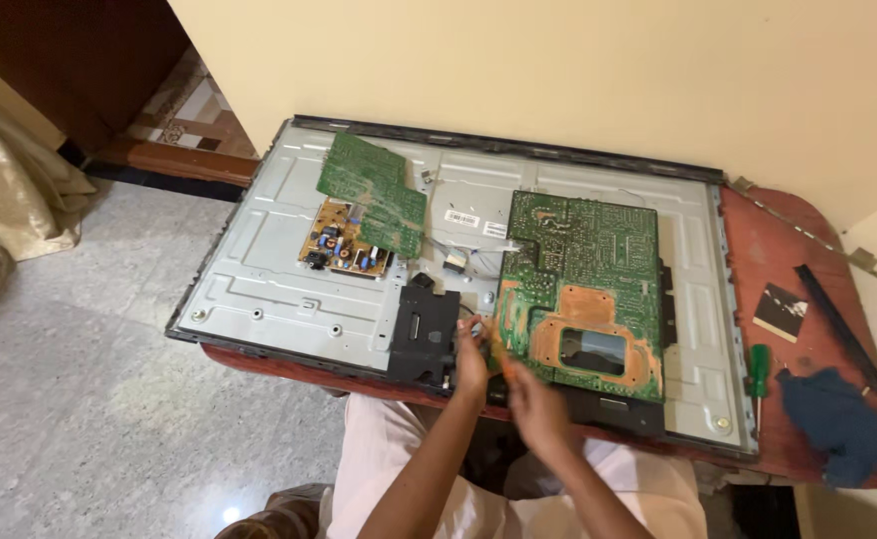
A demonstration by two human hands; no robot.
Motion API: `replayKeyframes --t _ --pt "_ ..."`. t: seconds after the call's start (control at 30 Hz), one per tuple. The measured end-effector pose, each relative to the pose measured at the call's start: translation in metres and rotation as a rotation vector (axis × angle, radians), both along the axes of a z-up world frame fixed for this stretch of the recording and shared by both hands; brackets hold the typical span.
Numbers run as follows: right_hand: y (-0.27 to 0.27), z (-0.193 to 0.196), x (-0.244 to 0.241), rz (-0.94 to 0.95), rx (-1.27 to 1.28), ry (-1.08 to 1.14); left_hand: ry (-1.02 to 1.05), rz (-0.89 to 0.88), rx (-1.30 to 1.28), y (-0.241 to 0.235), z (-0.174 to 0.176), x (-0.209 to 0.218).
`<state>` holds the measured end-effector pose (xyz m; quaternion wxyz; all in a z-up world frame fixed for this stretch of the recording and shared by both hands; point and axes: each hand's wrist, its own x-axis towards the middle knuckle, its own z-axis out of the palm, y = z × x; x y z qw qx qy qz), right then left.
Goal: The person cleans a green circuit board using a small brush and a cloth. They scrub the board surface and wipe away residue, repeating the process across different areas of the board.
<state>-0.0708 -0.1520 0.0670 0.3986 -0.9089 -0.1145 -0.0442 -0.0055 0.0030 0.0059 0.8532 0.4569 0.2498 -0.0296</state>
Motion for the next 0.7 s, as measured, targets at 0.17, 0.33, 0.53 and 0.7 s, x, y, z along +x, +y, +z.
replayKeyframes --t 0.17,0.33,0.53,0.7 --pt "0.005 0.027 0.011 -0.201 0.073 0.179 0.018 -0.041 -0.005 0.005 0.001 0.001" --pt "0.005 0.033 0.011 -0.139 -0.155 0.161 -0.043 -0.033 -0.062 0.0 -0.009 0.001" --pt "0.0 0.01 -0.002 -0.222 0.187 0.168 0.009 -0.081 -0.013 0.011 0.005 -0.003" --pt "-0.028 -0.012 -0.01 -0.035 0.014 0.298 -0.004 -0.076 0.035 0.001 0.012 -0.007"
